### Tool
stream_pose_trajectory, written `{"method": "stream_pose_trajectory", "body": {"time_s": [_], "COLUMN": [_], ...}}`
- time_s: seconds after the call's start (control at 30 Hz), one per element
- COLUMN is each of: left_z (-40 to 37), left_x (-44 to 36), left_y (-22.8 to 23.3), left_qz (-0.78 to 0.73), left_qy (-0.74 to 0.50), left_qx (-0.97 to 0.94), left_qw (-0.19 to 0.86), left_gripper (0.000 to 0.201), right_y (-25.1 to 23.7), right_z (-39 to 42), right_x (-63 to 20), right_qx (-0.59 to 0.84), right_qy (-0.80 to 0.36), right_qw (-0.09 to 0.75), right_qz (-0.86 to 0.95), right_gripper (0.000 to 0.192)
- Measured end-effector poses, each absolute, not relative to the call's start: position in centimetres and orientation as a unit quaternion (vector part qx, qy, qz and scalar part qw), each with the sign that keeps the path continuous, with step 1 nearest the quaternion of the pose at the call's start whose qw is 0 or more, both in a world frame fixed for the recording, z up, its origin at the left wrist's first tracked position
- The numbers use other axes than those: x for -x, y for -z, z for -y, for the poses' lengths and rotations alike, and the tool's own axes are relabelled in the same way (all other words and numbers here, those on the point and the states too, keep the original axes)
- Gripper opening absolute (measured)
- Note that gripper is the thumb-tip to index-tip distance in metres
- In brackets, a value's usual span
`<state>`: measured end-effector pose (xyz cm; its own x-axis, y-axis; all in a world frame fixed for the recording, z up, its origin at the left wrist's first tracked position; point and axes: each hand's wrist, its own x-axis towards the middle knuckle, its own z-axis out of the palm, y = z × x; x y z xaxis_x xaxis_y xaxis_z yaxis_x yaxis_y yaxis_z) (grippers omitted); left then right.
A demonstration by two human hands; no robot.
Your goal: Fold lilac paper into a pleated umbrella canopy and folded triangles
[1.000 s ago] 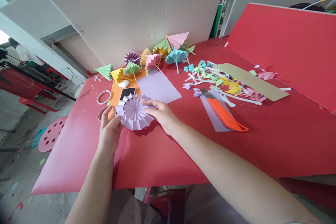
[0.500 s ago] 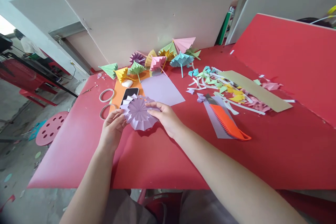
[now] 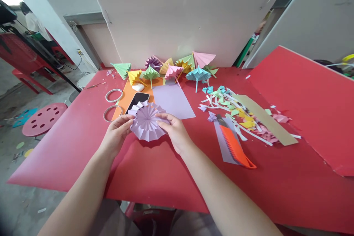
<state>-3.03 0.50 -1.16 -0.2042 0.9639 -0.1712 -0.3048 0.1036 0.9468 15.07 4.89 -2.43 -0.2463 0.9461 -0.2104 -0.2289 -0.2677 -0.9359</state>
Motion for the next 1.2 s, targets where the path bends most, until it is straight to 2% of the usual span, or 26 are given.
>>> {"method": "stream_pose_trajectory", "body": {"time_s": [0.37, 0.67, 0.87, 1.03, 1.2], "left_z": [-0.35, -0.46, -0.21, -0.1, -0.12], "left_x": [3.12, 3.2, 2.9, 2.59, 2.48], "left_y": [0.73, 1.03, 0.67, 0.62, 0.76], "left_qz": [-0.539, -0.5, -0.56, -0.592, -0.595], "left_qy": [-0.576, -0.591, -0.597, -0.598, -0.596], "left_qx": [-0.306, -0.322, -0.341, -0.367, -0.384], "left_qw": [0.534, 0.545, 0.462, 0.398, 0.377], "left_gripper": [0.019, 0.025, 0.031, 0.018, 0.009], "right_y": [2.61, 2.77, 2.91, 2.85, 2.81], "right_z": [-4.88, -4.93, -4.97, -4.97, -4.94], "right_x": [-15.14, -15.26, -15.33, -15.31, -15.2], "right_qx": [0.444, 0.443, 0.452, 0.449, 0.448], "right_qy": [-0.667, -0.66, -0.644, -0.645, -0.643], "right_qw": [0.428, 0.43, 0.432, 0.438, 0.44], "right_qz": [0.42, 0.428, 0.441, 0.438, 0.439], "right_gripper": [0.028, 0.027, 0.026, 0.026, 0.024]}}
